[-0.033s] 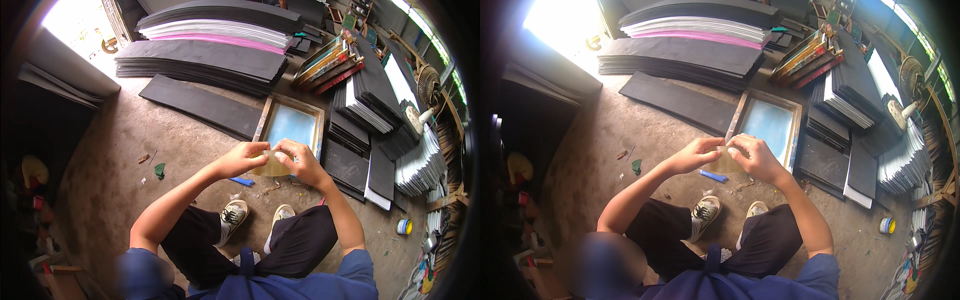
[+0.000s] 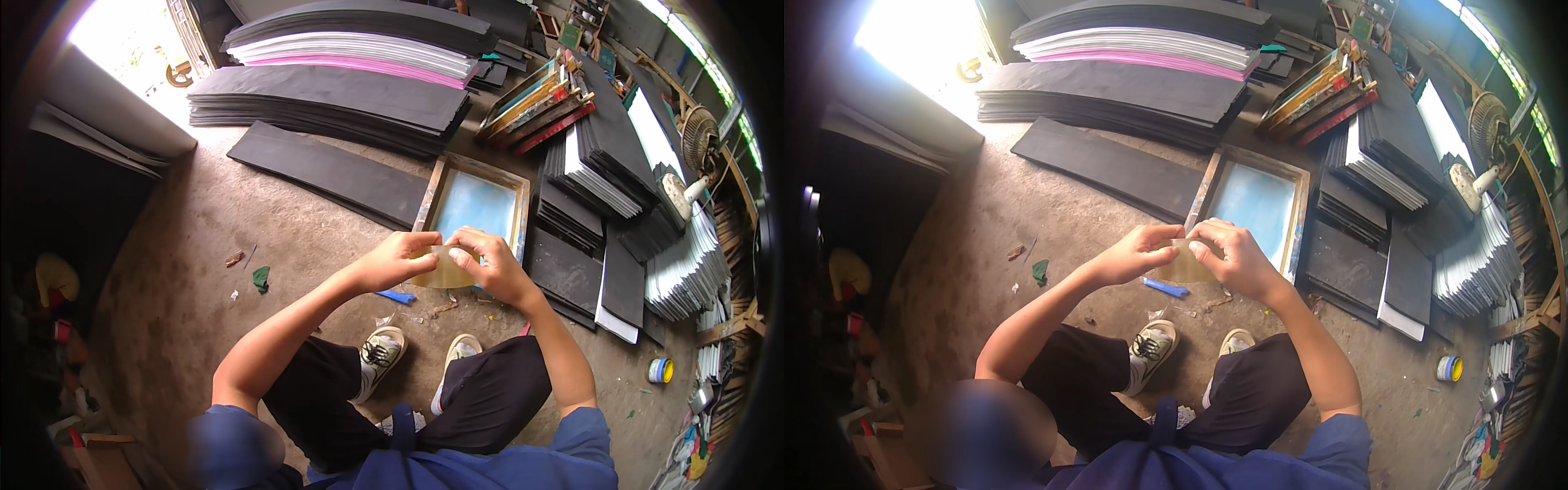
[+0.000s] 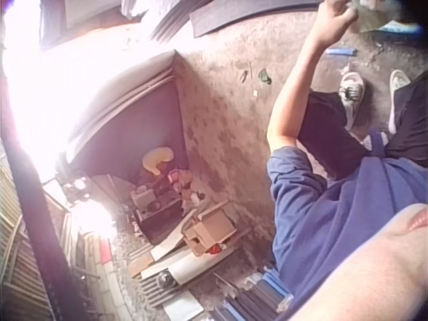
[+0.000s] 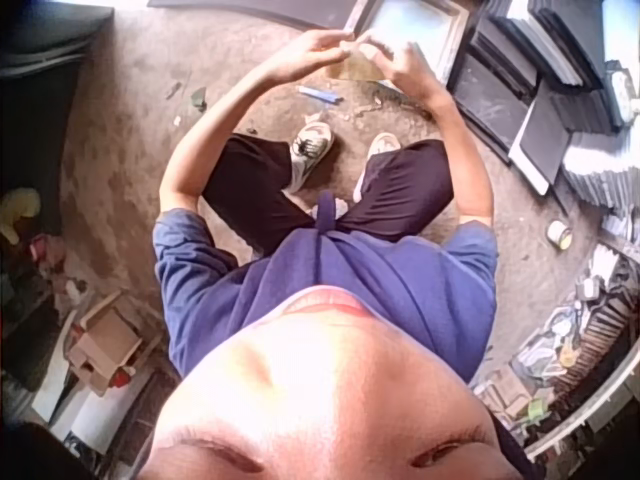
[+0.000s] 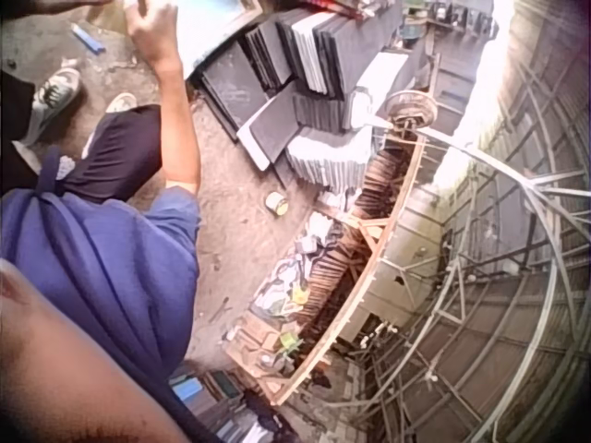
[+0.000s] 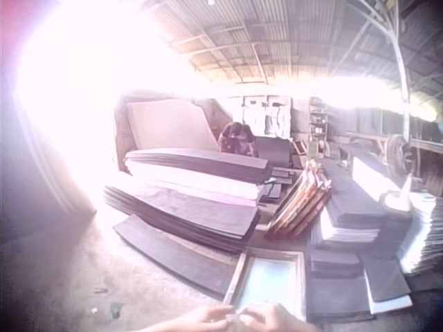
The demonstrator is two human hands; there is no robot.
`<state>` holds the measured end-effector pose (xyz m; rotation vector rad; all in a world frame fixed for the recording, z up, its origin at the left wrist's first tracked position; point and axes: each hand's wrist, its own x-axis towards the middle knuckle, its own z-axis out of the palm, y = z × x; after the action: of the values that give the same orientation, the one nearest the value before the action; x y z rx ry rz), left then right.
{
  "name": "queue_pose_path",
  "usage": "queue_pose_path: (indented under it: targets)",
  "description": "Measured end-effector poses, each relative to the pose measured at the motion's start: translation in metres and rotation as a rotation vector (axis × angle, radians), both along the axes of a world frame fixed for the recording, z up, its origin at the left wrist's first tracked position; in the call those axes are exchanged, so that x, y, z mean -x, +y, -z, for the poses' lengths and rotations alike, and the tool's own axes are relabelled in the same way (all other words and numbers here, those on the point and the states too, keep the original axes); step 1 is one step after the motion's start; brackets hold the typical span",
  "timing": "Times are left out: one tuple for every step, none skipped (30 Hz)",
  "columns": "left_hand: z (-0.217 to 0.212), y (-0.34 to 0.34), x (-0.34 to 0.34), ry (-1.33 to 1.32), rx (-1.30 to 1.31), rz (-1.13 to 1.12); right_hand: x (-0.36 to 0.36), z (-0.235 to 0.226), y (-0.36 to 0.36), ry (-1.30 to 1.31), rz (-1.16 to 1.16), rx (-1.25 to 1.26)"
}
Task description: The person sits on the floor and applies masking tape to the edges of a rectangular wooden frame. They tear pieces of tape, smooth them down, and use a utility knife to trim excess tape along the frame's perimeter.
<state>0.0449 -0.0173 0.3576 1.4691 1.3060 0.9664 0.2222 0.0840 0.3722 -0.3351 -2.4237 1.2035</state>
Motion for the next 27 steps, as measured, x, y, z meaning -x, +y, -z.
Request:
queue_pose_path:
  targets:
    - [-0.0022, 0.0017, 0.0007, 0.034, -0.017, -0.008, 0.0009, -0.0007, 0.0024, 0.006, -0.003, -0.013]
    - [-0.0042, 0.0035, 0.0015, 0.068, -0.034, -0.015, 0.0019, -0.0020, 0.0045, 0.011, -0.006, -0.027]
    - [-0.0060, 0.0057, 0.0022, 0.080, -0.063, -0.011, 0.0031, -0.0040, 0.0061, 0.011, -0.006, -0.032]
    - [-0.0058, 0.0063, 0.0017, 0.089, -0.088, -0.005, 0.0031, -0.0044, 0.0058, 0.009, -0.004, -0.032]
    - [-0.0057, 0.0067, 0.0016, 0.099, -0.112, 0.001, 0.0030, -0.0045, 0.0056, 0.006, -0.003, -0.033]
    - [-0.0065, 0.0068, 0.0019, 0.112, -0.105, 0.011, 0.0030, -0.0040, 0.0057, 0.008, -0.001, -0.032]
    - [-0.0083, 0.0069, 0.0022, 0.126, -0.098, 0.021, 0.0030, -0.0034, 0.0060, 0.010, 0.001, -0.032]
    - [-0.0091, 0.0069, 0.0024, 0.140, -0.092, 0.031, 0.0029, -0.0030, 0.0063, 0.011, 0.003, -0.032]
    - [-0.0087, 0.0070, 0.0026, 0.151, -0.079, 0.034, 0.0025, -0.0034, 0.0063, 0.002, 0.007, -0.017]
    - [-0.0084, 0.0071, 0.0031, 0.164, -0.066, 0.035, 0.0024, -0.0048, 0.0063, -0.006, 0.010, -0.002]
    - [-0.0080, 0.0070, 0.0035, 0.176, -0.053, 0.037, 0.0024, -0.0057, 0.0066, -0.014, 0.013, 0.013]
    - [-0.0073, 0.0064, 0.0039, 0.132, -0.041, 0.033, 0.0021, -0.0056, 0.0073, -0.008, 0.005, 0.015]
    - [-0.0072, 0.0067, 0.0041, 0.089, -0.031, 0.031, 0.0016, -0.0061, 0.0093, 0.001, -0.001, 0.015]
    - [-0.0070, 0.0068, 0.0038, 0.046, -0.022, 0.030, 0.0014, -0.0065, 0.0109, 0.009, -0.006, 0.015]
    - [-0.0061, 0.0060, 0.0021, 0.032, -0.026, 0.005, 0.0010, -0.0056, 0.0111, 0.038, -0.005, -0.036]
    - [-0.0051, 0.0044, 0.0005, 0.021, -0.030, -0.021, 0.0011, -0.0036, 0.0106, 0.069, -0.005, -0.089]
    - [-0.0051, 0.0038, 0.0001, 0.010, -0.035, -0.048, 0.0013, -0.0024, 0.0099, 0.100, -0.006, -0.141]
    - [-0.0062, 0.0043, 0.0013, 0.004, -0.007, -0.027, 0.0020, -0.0026, 0.0094, 0.105, -0.010, -0.150]
    - [-0.0071, 0.0054, 0.0022, -0.004, 0.020, -0.005, 0.0020, -0.0032, 0.0092, 0.106, -0.012, -0.161]
    - [-0.0079, 0.0062, 0.0027, -0.013, 0.047, 0.016, 0.0018, -0.0034, 0.0091, 0.108, -0.015, -0.172]
    - [-0.0090, 0.0058, 0.0017, -0.055, 0.042, 0.024, 0.0017, -0.0013, 0.0101, 0.100, -0.011, -0.172]
    - [-0.0085, 0.0057, 0.0012, -0.050, 0.028, 0.023, 0.0018, 0.0003, 0.0098, 0.117, -0.005, -0.184]
    - [-0.0071, 0.0062, 0.0012, -0.045, 0.014, 0.021, 0.0021, 0.0014, 0.0095, 0.133, 0.000, -0.196]
    - [-0.0064, 0.0070, 0.0017, -0.040, 0.001, 0.020, 0.0026, 0.0013, 0.0096, 0.150, 0.006, -0.208]
    - [-0.0049, 0.0071, 0.0018, -0.025, -0.012, 0.015, 0.0027, 0.0015, 0.0092, 0.149, 0.009, -0.209]
    - [-0.0045, 0.0076, 0.0019, -0.031, -0.027, 0.014, 0.0028, 0.0011, 0.0088, 0.149, 0.012, -0.209]
    - [-0.0045, 0.0084, 0.0020, -0.037, -0.042, 0.014, 0.0027, 0.0006, 0.0087, 0.149, 0.015, -0.210]
